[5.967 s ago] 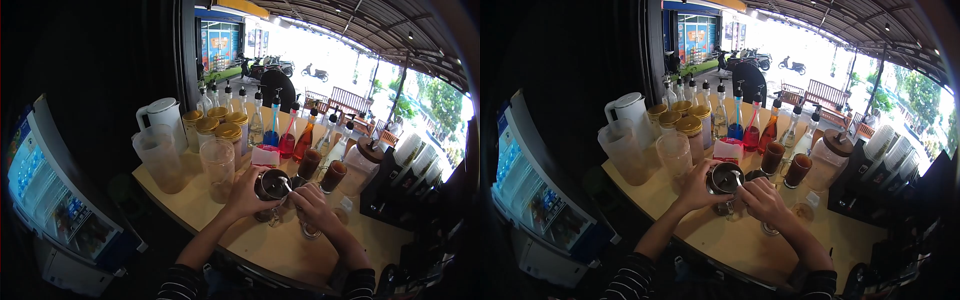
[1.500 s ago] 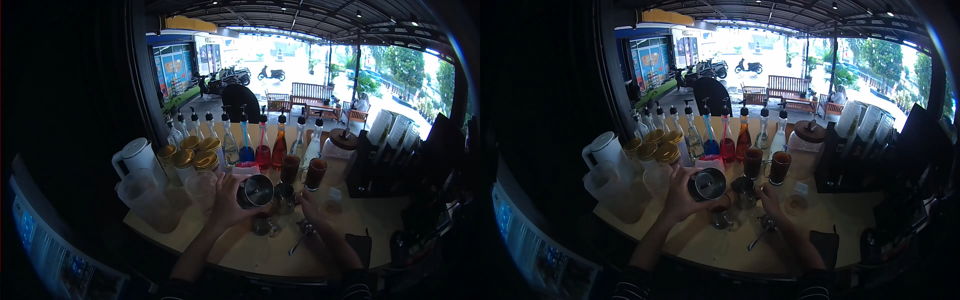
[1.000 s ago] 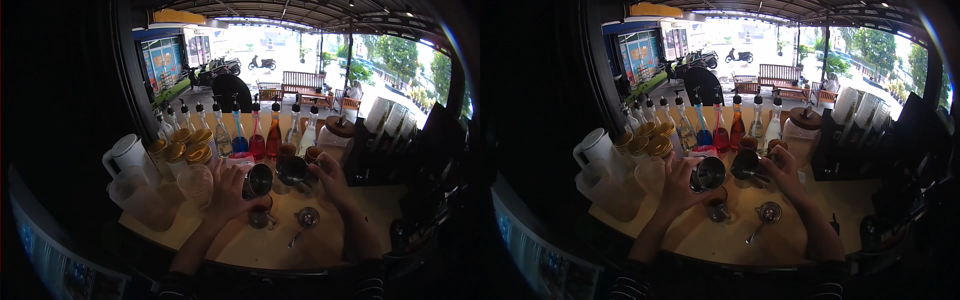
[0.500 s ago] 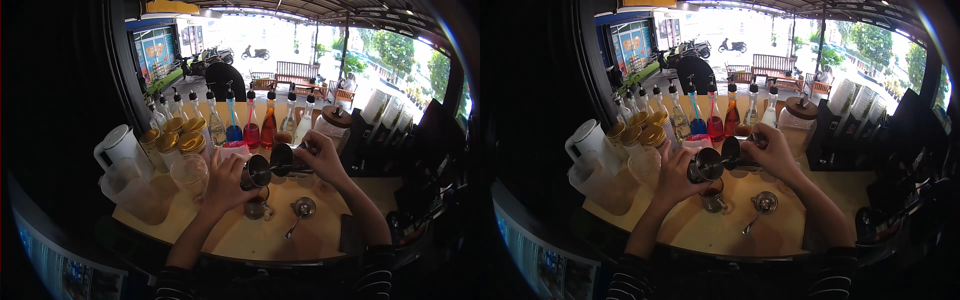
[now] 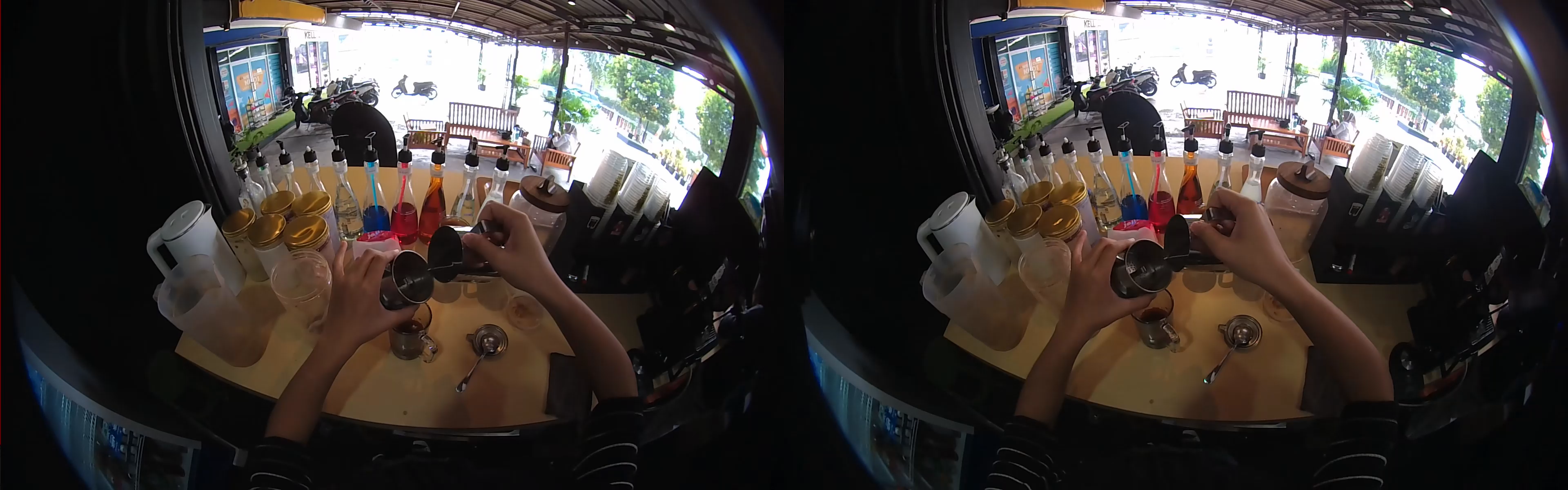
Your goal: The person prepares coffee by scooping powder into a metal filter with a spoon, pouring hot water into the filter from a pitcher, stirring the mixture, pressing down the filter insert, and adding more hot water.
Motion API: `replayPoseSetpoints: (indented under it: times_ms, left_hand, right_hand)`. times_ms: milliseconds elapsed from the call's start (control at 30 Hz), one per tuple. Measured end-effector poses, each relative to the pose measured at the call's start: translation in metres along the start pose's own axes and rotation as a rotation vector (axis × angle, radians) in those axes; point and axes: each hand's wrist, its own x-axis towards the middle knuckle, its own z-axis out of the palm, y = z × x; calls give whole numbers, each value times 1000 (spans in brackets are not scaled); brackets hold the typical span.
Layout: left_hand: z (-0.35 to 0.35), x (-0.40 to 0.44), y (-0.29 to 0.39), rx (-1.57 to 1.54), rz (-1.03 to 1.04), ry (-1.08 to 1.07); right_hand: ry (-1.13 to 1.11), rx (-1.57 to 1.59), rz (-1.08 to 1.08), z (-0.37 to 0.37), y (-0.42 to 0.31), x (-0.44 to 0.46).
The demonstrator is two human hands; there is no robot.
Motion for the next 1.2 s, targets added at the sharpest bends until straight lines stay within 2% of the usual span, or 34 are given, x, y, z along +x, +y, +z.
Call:
replayPoseSetpoints:
  times_ms: [333,633,700,800,1100,1200]
  left_hand:
    - [-5,2,2,-88,-84,-22]
    - [-5,1,1,-110,-157,-73]
    - [-6,1,0,-113,-180,-101]
    - [-6,0,-1,-129,-184,-96]
    - [-7,-1,-1,-155,-202,-95]
    - [-7,-2,-1,-159,-201,-94]
  right_hand:
    - [14,-113,-21,-1,-21,7]
    - [-1,30,18,3,-23,17]
    - [11,-104,-32,4,-25,19]
    - [3,-156,2,4,-24,25]
    - [0,-174,-43,11,-31,28]
    - [-3,-68,-60,14,-19,30]
